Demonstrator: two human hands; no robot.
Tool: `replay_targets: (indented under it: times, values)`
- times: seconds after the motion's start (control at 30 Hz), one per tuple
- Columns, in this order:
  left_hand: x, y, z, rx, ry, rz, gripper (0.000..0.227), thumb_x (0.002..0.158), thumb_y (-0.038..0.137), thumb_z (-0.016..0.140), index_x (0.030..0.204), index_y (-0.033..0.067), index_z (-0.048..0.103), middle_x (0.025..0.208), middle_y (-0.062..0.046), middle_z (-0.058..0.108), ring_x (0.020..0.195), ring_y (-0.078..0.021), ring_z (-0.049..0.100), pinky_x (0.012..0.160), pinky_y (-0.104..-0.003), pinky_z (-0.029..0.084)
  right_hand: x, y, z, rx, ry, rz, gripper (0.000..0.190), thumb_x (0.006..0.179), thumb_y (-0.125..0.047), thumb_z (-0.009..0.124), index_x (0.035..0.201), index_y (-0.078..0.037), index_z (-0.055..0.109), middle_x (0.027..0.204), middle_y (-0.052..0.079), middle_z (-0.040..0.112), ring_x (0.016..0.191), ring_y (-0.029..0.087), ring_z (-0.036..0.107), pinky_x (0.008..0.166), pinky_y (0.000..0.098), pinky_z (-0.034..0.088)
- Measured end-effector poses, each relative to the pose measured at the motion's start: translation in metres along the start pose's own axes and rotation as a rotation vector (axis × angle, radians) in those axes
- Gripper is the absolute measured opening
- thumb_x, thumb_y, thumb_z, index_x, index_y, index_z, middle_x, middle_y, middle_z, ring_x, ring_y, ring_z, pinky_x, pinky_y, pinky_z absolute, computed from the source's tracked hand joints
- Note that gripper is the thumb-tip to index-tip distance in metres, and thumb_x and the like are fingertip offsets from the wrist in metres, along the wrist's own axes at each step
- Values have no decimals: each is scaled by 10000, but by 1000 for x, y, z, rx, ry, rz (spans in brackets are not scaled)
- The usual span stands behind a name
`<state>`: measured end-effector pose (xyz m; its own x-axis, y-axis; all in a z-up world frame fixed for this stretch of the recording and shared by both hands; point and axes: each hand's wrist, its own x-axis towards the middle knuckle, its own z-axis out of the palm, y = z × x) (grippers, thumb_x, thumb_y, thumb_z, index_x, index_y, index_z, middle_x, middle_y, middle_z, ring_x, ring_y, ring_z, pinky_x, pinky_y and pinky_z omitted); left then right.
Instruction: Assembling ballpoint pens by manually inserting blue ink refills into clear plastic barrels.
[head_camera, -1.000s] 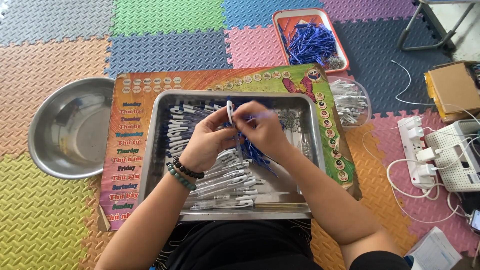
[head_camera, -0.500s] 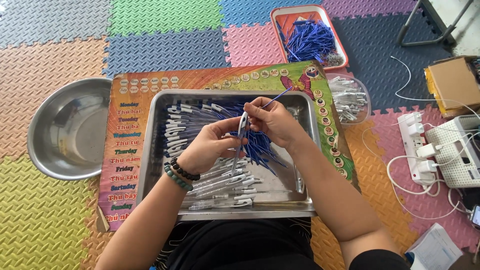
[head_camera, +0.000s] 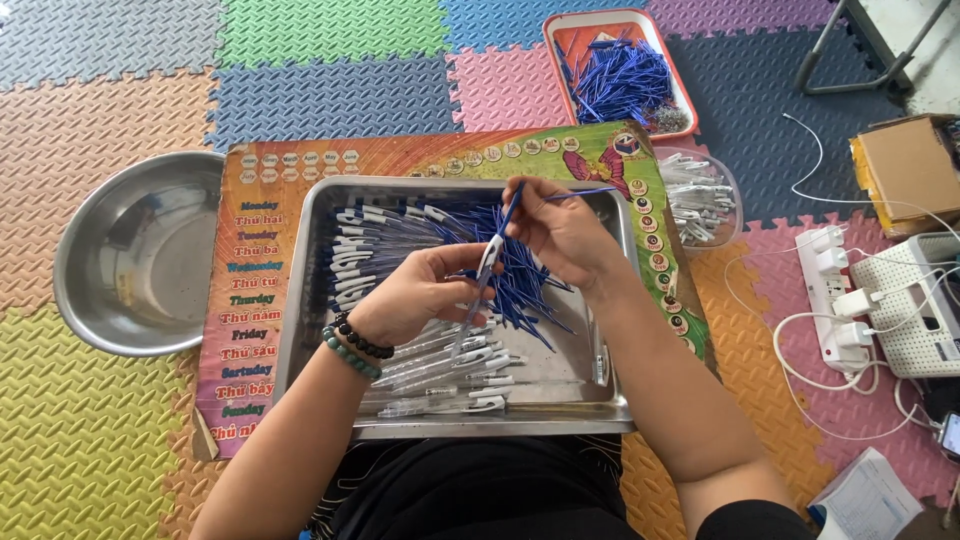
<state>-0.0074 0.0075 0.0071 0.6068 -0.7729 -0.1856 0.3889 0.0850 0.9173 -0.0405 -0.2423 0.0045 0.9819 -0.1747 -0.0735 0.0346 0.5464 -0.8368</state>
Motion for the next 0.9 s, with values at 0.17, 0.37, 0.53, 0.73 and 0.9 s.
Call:
replay_targets:
  times: [0.17,0.37,0.53,0.73,0.9]
  values:
    - [-4,6,-1,60,20,-32,775,849,-169,653,1609,-39,581,1325,-230,750,1002,-309,825,750,-541,760,7,0,-13,-134,122,-39,206,1142,-220,713,1248,-64,794,985,80,787,804,171,759,731,294,710]
    - [-1,10,-1,60,64,-54,900,872,-169,692,1711,94,496,1291,-223,723,1021,-338,820,773,-588,748,-7,4,-2,-797,125,-5,221,1091,-255,792,1146,-47,844,721,61,703,537,130,649,510,227,536]
    - [2,7,-2,59,78,-73,908,886,-169,702,1722,114,485,1279,-234,706,1031,-358,818,782,-611,739,1,18,-14,-1020,63,-18,215,1055,-260,817,1177,-90,863,750,79,762,468,131,659,466,236,542]
    - [-1,15,6,6,87,-67,813,924,-118,731,1674,150,569,1235,-193,732,992,-347,842,804,-558,747,-5,18,8,-597,34,190,455,1113,-492,707,1189,-55,810,863,111,801,662,158,752,536,239,634]
    - [1,12,-1,-127,120,-98,449,1009,12,743,1458,24,736,1096,-161,808,887,-339,862,785,-522,745,-4,30,9,-310,-54,394,494,1079,-529,731,1175,-49,800,879,86,776,755,186,790,589,282,671]
